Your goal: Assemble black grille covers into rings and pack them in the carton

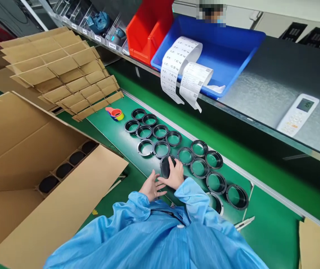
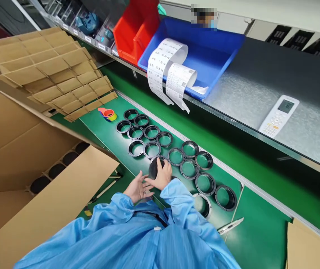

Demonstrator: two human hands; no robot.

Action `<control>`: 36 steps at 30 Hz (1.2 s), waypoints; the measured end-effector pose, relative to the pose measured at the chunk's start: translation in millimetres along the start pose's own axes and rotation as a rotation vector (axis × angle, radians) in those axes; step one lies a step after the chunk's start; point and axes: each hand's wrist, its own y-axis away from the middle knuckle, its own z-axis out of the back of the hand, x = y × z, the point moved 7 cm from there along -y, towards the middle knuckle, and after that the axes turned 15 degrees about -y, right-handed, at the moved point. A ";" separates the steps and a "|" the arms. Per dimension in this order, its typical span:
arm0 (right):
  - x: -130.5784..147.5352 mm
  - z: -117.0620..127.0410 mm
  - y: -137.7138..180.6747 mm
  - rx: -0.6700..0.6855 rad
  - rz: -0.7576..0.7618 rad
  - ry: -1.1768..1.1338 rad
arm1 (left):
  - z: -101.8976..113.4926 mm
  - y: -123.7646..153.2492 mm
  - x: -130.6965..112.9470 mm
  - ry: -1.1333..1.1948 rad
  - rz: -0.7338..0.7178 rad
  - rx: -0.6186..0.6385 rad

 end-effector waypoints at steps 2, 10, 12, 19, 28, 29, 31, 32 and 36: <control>-4.4 0.0 -25.7 -0.095 0.006 0.149 | 22.7 -12.2 -7.5 -0.009 -0.016 -0.088; -17.9 -60.4 -27.7 0.070 0.021 0.367 | 73.8 -30.8 -13.4 0.003 0.043 -0.131; -3.5 -63.0 -20.0 0.080 0.065 0.347 | 84.0 -32.3 -14.0 -0.006 0.059 -0.163; 32.0 -37.4 -28.8 -0.181 0.104 0.283 | 120.6 -35.7 -19.9 -0.090 0.043 -0.320; -6.0 -19.6 8.7 -0.215 -0.025 0.438 | 69.2 -67.3 -42.8 -0.485 -0.265 -0.320; -7.4 -7.1 27.6 -0.204 -0.026 0.441 | 58.6 -67.8 -43.0 -0.521 -0.291 -0.318; -18.1 5.5 71.4 -0.084 -0.003 0.461 | 42.3 -63.8 -39.5 -0.560 -0.324 -0.328; -31.0 9.3 92.6 -0.051 -0.013 0.497 | 37.7 -60.6 -36.6 -0.562 -0.336 -0.346; -98.9 0.3 126.6 -0.057 0.079 0.583 | 45.7 -52.4 -27.1 -0.470 -0.361 -0.436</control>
